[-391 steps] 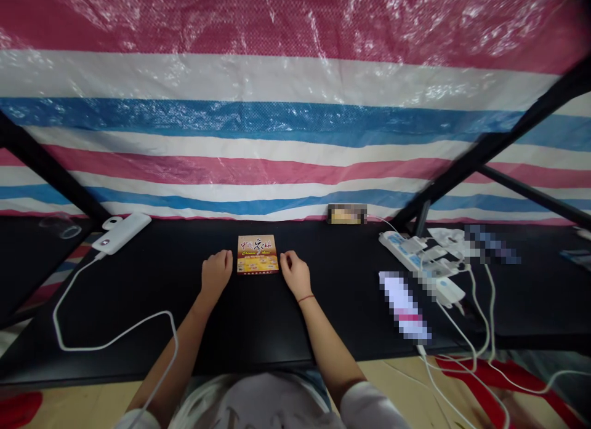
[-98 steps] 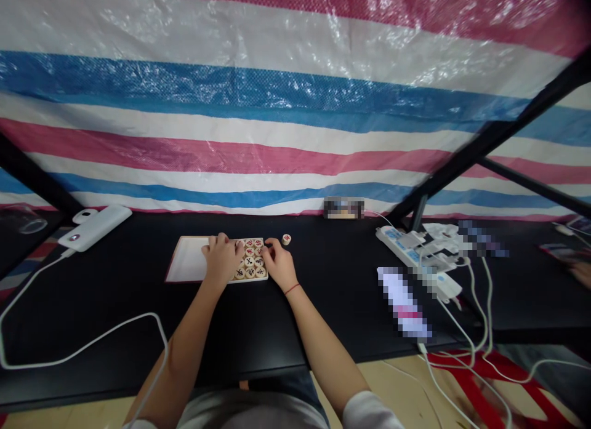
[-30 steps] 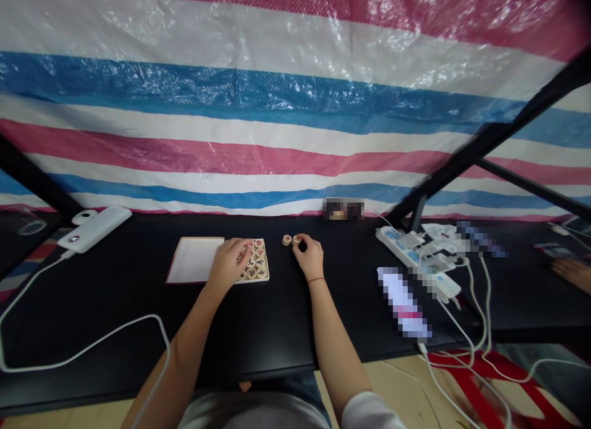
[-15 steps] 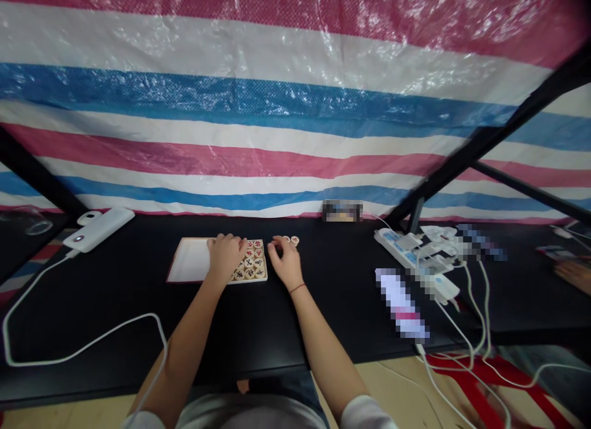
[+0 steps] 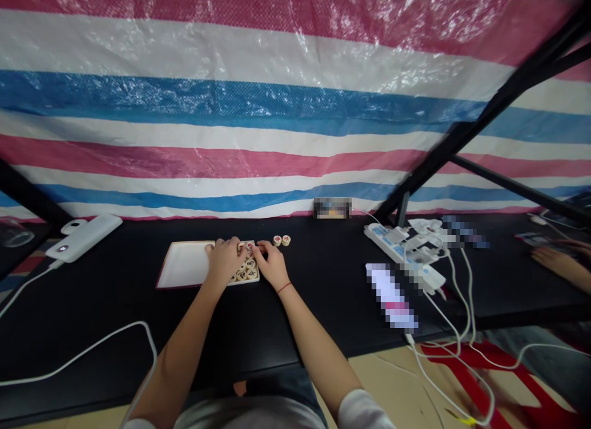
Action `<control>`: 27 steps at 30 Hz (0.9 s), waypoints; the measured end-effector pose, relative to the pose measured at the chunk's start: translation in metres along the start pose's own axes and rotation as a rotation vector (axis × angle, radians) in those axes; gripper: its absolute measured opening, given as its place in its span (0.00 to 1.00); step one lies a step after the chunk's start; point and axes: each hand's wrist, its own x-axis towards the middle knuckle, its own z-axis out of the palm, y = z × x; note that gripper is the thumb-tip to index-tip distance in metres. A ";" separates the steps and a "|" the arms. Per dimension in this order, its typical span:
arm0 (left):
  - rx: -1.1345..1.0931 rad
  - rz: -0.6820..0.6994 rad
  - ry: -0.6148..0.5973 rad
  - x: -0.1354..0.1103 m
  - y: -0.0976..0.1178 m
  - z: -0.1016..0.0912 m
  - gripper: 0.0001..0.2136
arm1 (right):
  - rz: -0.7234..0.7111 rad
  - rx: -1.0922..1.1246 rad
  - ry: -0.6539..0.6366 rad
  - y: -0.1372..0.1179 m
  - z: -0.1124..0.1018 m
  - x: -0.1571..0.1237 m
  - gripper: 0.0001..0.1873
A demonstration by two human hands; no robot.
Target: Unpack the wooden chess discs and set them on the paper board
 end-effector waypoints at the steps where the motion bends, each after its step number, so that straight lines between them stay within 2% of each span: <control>1: -0.013 -0.003 -0.009 0.001 0.000 0.000 0.12 | -0.002 0.002 -0.002 0.000 0.000 0.000 0.11; 12: 0.000 -0.015 -0.027 0.001 -0.002 0.005 0.17 | -0.026 -0.029 -0.008 0.001 0.001 0.000 0.11; 19: -0.028 -0.050 -0.034 0.001 0.000 0.002 0.15 | -0.035 -0.033 -0.007 0.003 0.003 0.001 0.11; 23: -0.129 -0.054 0.085 0.000 0.000 -0.004 0.13 | -0.056 0.026 0.076 0.000 0.001 0.000 0.13; 27: -0.283 0.026 0.191 -0.006 0.005 -0.008 0.12 | -0.195 0.058 0.111 -0.008 -0.001 -0.004 0.18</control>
